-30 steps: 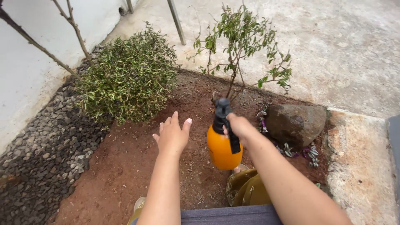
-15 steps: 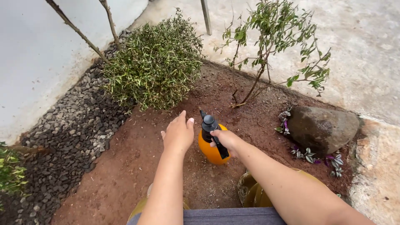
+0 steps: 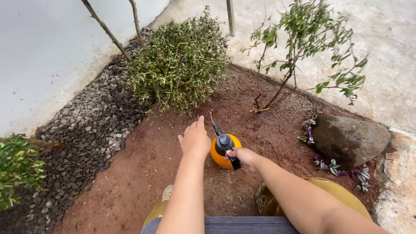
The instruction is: Watering or spraying garden plants using a hand-pressurized spray bottle.
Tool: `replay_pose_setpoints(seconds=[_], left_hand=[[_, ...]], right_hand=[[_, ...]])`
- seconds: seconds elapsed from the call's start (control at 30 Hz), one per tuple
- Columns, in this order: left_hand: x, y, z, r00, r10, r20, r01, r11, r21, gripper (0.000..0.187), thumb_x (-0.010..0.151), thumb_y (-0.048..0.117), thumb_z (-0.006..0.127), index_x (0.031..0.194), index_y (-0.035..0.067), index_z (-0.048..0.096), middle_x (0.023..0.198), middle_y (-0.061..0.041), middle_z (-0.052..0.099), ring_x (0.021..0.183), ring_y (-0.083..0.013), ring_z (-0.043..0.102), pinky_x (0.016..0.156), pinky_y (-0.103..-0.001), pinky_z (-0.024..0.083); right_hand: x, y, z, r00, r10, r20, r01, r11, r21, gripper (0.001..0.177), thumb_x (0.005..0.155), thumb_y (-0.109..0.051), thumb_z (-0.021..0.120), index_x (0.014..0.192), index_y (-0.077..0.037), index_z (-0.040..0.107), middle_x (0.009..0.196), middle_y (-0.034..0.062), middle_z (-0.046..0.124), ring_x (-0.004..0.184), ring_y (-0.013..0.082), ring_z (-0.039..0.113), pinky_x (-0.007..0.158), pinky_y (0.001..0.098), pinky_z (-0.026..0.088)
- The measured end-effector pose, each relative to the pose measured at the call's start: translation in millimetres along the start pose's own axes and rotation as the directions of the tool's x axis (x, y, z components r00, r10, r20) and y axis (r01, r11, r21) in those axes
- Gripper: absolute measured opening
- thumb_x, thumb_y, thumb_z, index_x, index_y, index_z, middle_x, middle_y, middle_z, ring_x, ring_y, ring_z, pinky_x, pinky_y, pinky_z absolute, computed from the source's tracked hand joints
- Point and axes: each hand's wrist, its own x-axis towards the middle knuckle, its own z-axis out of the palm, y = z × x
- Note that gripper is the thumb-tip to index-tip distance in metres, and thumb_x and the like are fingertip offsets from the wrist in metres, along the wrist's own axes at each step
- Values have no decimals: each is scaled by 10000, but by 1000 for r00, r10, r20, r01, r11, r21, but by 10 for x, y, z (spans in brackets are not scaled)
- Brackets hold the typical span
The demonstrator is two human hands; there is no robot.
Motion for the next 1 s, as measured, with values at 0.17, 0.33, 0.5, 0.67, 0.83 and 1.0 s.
replay_pose_setpoints(seconds=[0.17, 0.33, 0.5, 0.67, 0.83, 1.0], left_hand=[[-58, 7, -78, 1000, -2, -13, 2, 1000, -30, 609, 1000, 199, 565, 1569, 250, 355, 1550, -48, 461, 1434, -278, 423, 1189, -626, 284], [-111, 48, -125, 995, -44, 94, 42, 999, 25, 622, 993, 224, 583, 1571, 242, 354, 1513, -74, 490, 1413, -293, 444, 1193, -593, 303], [-113, 55, -111, 993, -37, 113, 33, 999, 38, 588, 1016, 257, 569, 1569, 236, 370, 1502, -79, 510, 1402, -292, 468, 1189, -579, 327], [-106, 86, -96, 990, -47, 134, 43, 999, 29, 598, 1019, 285, 572, 1573, 240, 352, 1516, -81, 486, 1413, -300, 443, 1194, -568, 307], [-125, 99, -116, 985, -65, 160, 59, 997, 42, 611, 1021, 318, 570, 1584, 254, 340, 1520, -74, 491, 1421, -291, 445, 1209, -559, 305], [-129, 86, -129, 984, -65, 165, 55, 996, 63, 624, 1023, 338, 571, 1590, 248, 327, 1526, -71, 483, 1420, -290, 443, 1206, -560, 305]], right_hand=[[18, -59, -63, 996, 86, -10, -85, 996, 28, 372, 1000, -312, 592, 1310, -110, 631, 1283, 36, 711, 1165, 203, 564, 1059, 467, 390], [-112, -193, -25, 985, 163, -65, -166, 985, -53, 405, 965, -339, 627, 1282, -96, 695, 1300, 36, 697, 1258, 224, 524, 1114, 570, 328], [50, -152, -77, 957, 149, -249, -183, 976, -121, 419, 964, -309, 660, 1315, -82, 649, 1336, 78, 646, 1295, 254, 503, 1115, 560, 308], [81, -153, -140, 945, 31, -325, -70, 992, -108, 457, 930, -266, 669, 1317, -25, 635, 1281, 164, 702, 1205, 315, 669, 1018, 467, 498], [-476, -555, 57, 855, -270, -443, 118, 933, -340, 607, 823, -266, 768, 1372, -160, 533, 1253, 113, 672, 1174, 268, 654, 994, 429, 516], [-881, -782, 182, 777, -451, -439, -30, 670, -742, 495, 830, -390, 794, 1223, -130, 644, 1145, 143, 715, 1085, 309, 692, 945, 433, 545]])
